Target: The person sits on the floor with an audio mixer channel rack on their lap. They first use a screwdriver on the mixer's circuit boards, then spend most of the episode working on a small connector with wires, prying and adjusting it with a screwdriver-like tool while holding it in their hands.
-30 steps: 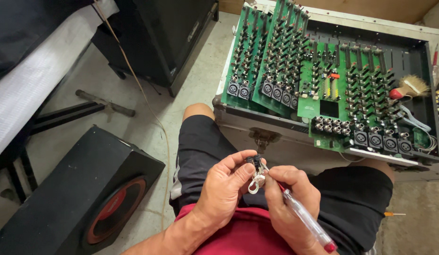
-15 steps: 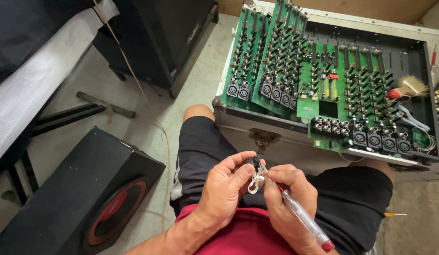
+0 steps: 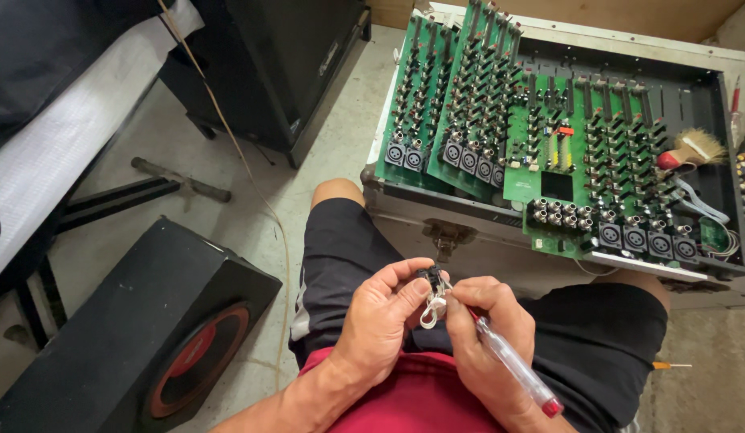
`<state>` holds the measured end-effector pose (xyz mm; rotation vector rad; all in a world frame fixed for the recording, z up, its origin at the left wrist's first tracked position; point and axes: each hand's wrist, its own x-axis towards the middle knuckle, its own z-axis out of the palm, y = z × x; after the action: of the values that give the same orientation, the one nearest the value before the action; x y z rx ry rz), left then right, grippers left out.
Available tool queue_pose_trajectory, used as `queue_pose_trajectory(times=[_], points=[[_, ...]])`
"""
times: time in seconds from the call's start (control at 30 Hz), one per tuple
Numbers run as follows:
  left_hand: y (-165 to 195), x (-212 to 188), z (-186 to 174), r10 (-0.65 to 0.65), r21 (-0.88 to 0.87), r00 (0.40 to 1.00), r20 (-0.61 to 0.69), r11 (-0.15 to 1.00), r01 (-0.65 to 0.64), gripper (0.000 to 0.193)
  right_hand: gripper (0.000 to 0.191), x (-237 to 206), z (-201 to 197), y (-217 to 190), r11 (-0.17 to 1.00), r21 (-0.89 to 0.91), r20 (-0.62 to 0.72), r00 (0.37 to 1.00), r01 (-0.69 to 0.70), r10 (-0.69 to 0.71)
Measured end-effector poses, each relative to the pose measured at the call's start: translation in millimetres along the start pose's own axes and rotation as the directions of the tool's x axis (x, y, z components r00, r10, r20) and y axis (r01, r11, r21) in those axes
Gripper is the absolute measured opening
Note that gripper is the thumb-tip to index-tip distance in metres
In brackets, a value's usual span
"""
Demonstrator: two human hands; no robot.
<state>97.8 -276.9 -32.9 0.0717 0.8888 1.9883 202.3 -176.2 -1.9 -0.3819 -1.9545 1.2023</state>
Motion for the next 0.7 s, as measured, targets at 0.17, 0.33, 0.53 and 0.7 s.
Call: queue_pose_trajectory(times=[0.17, 0.33, 0.53, 0.7], points=[[1.5, -0.4, 2.0, -0.009, -0.018, 1.000, 0.009, 1.000, 0.010, 0.030, 0.016, -2.1, -2.6, 3.0, 0.999, -0.036, -0.004, 1.000, 0.007, -0.007], [2.6, -1.3, 1.2, -0.002, 0.007, 0.999, 0.037, 1.000, 0.002, 0.030, 0.016, -3.3, -2.8, 1.8, 1.000, -0.007, 0.004, 1.000, 0.004, -0.004], [2.3, -1.8, -3.2, 0.019, 0.060, 0.998, 0.052, 0.998, -0.022, 0.030, 0.015, -1.7, -0.2, -0.1, 1.000, 0.008, 0.013, 1.000, 0.009, -0.009], [-0.4, 0.0, -1.9, 0.026, 0.043, 0.999, 0.025, 0.999, -0.027, 0.030, 0.016, -0.5, 0.8, 1.2, 1.000, 0.001, 0.018, 1.000, 0.018, -0.018]])
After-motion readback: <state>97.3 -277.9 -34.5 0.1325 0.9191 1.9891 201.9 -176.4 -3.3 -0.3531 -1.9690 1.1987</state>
